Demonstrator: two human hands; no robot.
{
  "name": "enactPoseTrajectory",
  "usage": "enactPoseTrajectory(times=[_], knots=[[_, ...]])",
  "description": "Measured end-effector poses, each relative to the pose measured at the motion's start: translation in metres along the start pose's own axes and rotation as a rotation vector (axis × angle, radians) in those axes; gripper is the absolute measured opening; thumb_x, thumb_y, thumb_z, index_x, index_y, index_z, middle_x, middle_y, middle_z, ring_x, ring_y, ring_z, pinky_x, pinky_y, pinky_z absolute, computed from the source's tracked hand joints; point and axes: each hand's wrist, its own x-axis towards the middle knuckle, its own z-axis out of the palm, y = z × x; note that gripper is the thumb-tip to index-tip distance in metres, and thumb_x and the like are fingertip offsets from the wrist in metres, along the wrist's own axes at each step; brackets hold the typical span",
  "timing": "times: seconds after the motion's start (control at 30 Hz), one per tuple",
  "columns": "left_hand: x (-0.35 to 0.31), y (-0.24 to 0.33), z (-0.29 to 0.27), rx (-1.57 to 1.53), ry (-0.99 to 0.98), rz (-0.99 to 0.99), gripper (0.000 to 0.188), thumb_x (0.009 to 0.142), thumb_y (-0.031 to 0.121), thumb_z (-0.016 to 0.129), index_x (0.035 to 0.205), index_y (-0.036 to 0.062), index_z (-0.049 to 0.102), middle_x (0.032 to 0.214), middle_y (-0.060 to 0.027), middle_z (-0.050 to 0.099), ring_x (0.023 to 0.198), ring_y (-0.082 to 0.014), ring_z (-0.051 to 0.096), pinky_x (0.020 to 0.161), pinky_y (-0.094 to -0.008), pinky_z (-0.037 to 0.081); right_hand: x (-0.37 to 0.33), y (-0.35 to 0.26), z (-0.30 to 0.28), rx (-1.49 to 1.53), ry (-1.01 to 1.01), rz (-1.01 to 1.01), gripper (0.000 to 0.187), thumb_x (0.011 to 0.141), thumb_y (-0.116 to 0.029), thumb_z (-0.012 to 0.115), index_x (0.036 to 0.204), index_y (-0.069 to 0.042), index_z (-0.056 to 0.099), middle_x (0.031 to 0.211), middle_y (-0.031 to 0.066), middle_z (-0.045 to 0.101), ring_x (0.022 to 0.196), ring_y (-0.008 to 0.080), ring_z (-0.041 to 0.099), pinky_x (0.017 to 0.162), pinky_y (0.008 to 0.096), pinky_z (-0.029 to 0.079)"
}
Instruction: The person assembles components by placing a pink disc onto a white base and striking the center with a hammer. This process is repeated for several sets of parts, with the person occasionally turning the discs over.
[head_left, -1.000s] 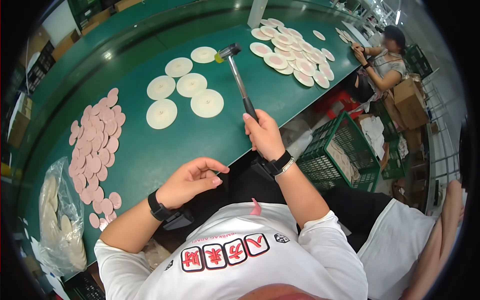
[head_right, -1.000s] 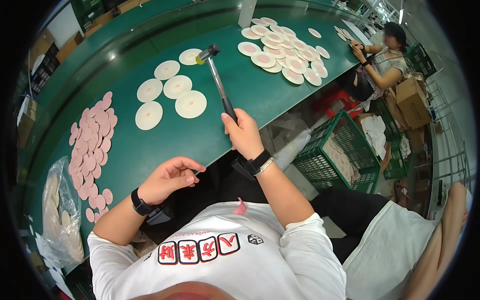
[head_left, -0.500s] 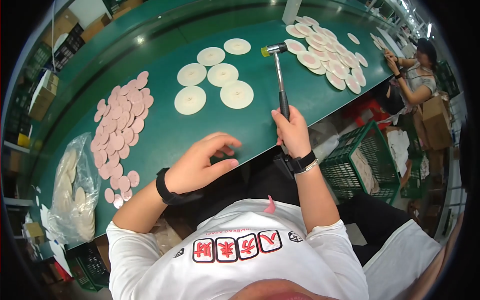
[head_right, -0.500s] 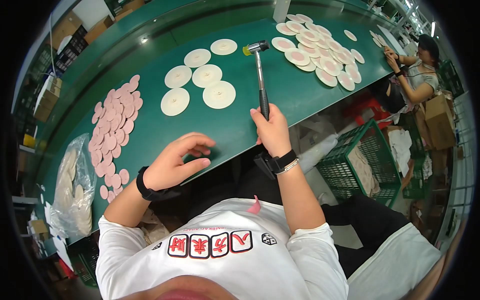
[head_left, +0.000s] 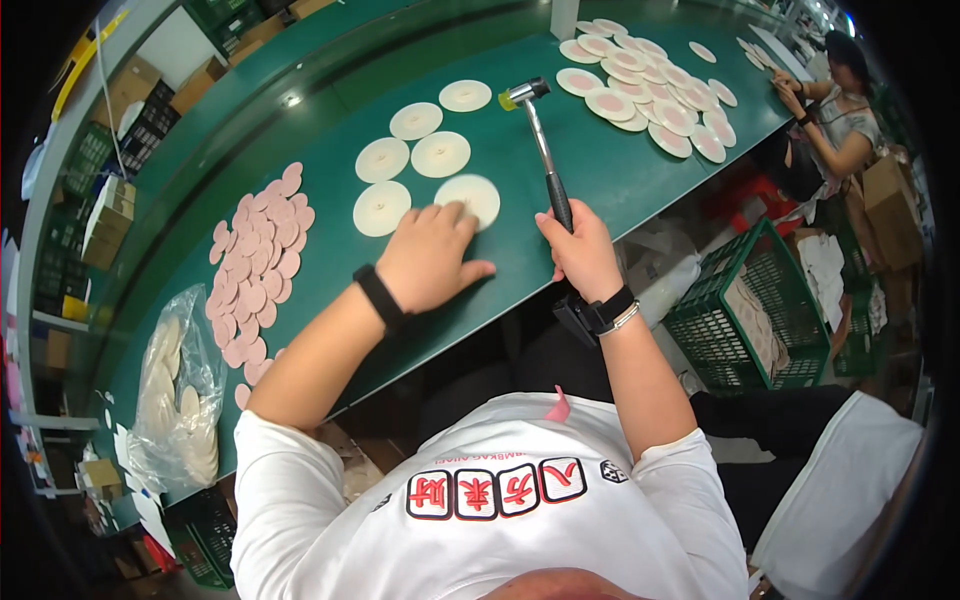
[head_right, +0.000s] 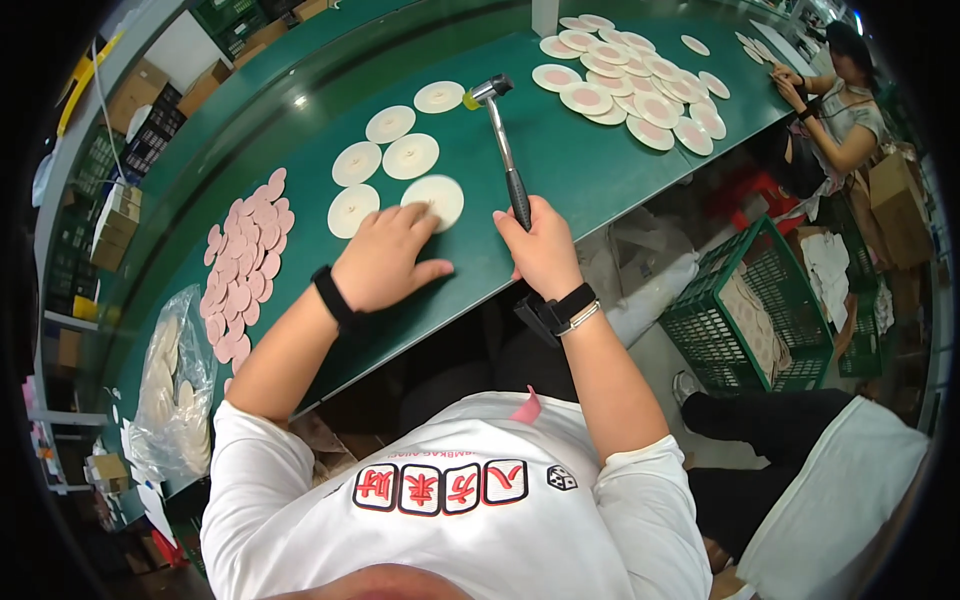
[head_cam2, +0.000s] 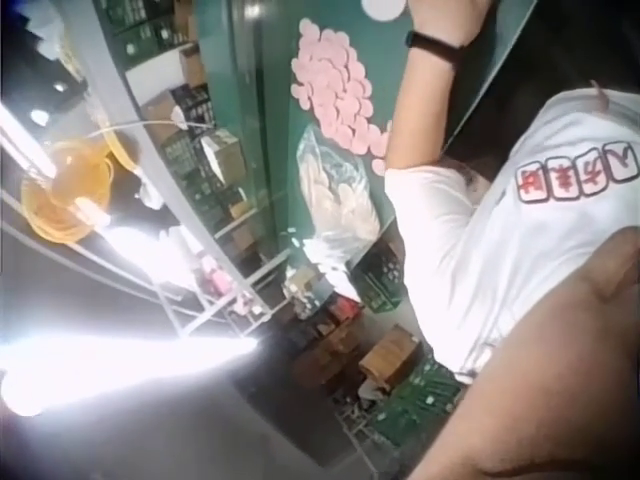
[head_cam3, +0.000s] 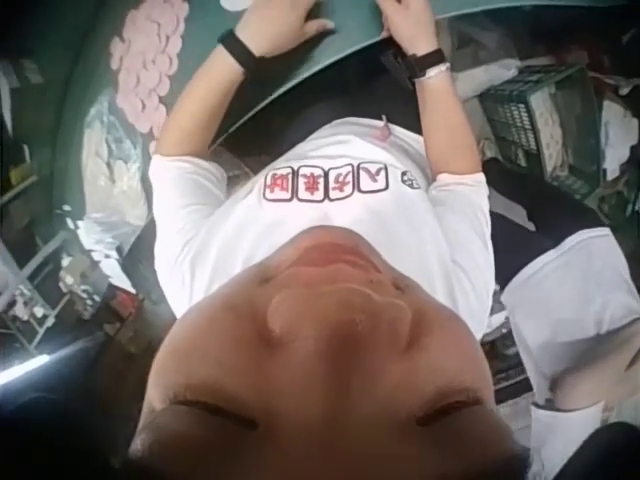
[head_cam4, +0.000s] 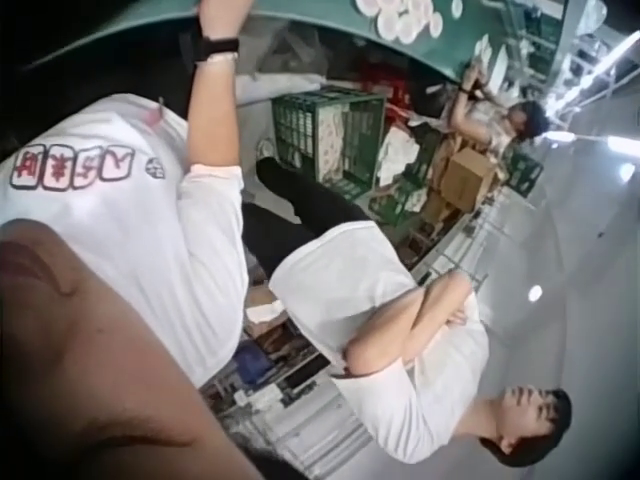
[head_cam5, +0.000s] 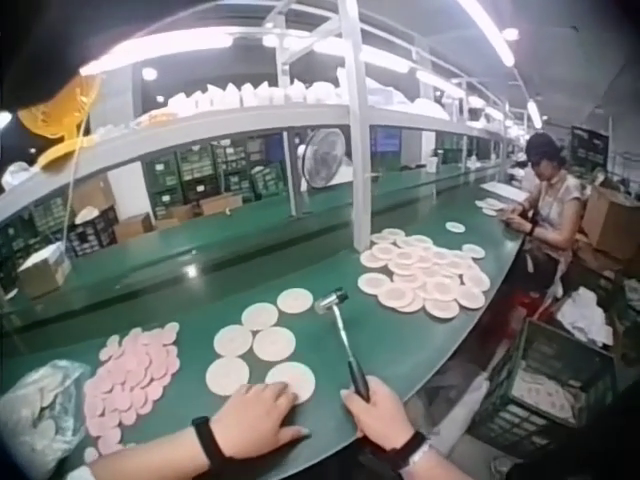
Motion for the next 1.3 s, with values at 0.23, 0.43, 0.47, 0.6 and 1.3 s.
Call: enactPoseTrajectory(times=[0.23, 0.43, 0.47, 0.6, 1.3], knots=[[-0.048, 0.036, -0.018, -0.097, 0.055, -0.003, 0.056, 0.088, 0.041, 0.079, 0.124, 0.0003, 0.065, 0.124, -0.0160, 0.063, 0.112, -0.0330, 0.062, 0.094, -0.0438, 0.048, 0.001, -0.007, 0.000, 0.053, 0.014, 0.054, 0.023, 0.107, -0.027, 0.064, 0.101, -0.006, 0.060, 0.067, -0.0051, 0.049, 0.047, 0.0040, 0.044, 0.039, 0.0243, 0.039], [-0.057, 0.037, -0.011, -0.081, -0.012, -0.044, 0.060, 0.087, 0.042, 0.080, 0.125, -0.0017, 0.065, 0.119, -0.0151, 0.063, 0.110, -0.0323, 0.062, 0.094, -0.0406, 0.049, -0.034, -0.001, -0.006, 0.084, 0.055, -0.088, 0.022, 0.110, -0.025, 0.059, 0.114, -0.004, 0.064, 0.067, -0.0062, 0.046, 0.048, 0.0025, 0.041, 0.042, 0.0215, 0.036], [-0.060, 0.035, -0.009, -0.074, 0.000, -0.028, 0.062, 0.087, 0.043, 0.080, 0.127, -0.0021, 0.065, 0.120, -0.0149, 0.063, 0.111, -0.0317, 0.062, 0.094, -0.0397, 0.049, -0.050, 0.000, -0.008, -0.052, 0.064, -0.177, 0.024, 0.110, -0.023, 0.059, 0.119, -0.002, 0.065, 0.068, -0.0042, 0.049, 0.051, 0.0044, 0.045, 0.045, 0.0228, 0.038], [-0.069, 0.040, -0.002, -0.030, 0.025, 0.003, 0.068, 0.087, 0.045, 0.079, 0.133, -0.0033, 0.063, 0.124, -0.0146, 0.063, 0.116, -0.0298, 0.061, 0.097, -0.0375, 0.049, -0.128, -0.008, -0.015, -0.580, 0.095, -0.433, 0.029, 0.107, -0.016, 0.062, 0.131, 0.001, 0.065, 0.073, 0.0066, 0.061, 0.059, 0.0158, 0.057, 0.057, 0.0299, 0.046], [-0.070, 0.046, 0.001, 0.079, -0.031, -0.019, 0.074, 0.082, 0.038, 0.084, 0.139, -0.0018, 0.058, 0.130, -0.0128, 0.059, 0.128, -0.0272, 0.056, 0.099, -0.0367, 0.049, -0.151, -0.009, -0.005, -0.886, -0.011, -0.326, 0.032, 0.102, -0.015, 0.066, 0.131, -0.001, 0.065, 0.088, 0.0216, 0.070, 0.074, 0.0398, 0.069, 0.065, 0.0424, 0.054]])
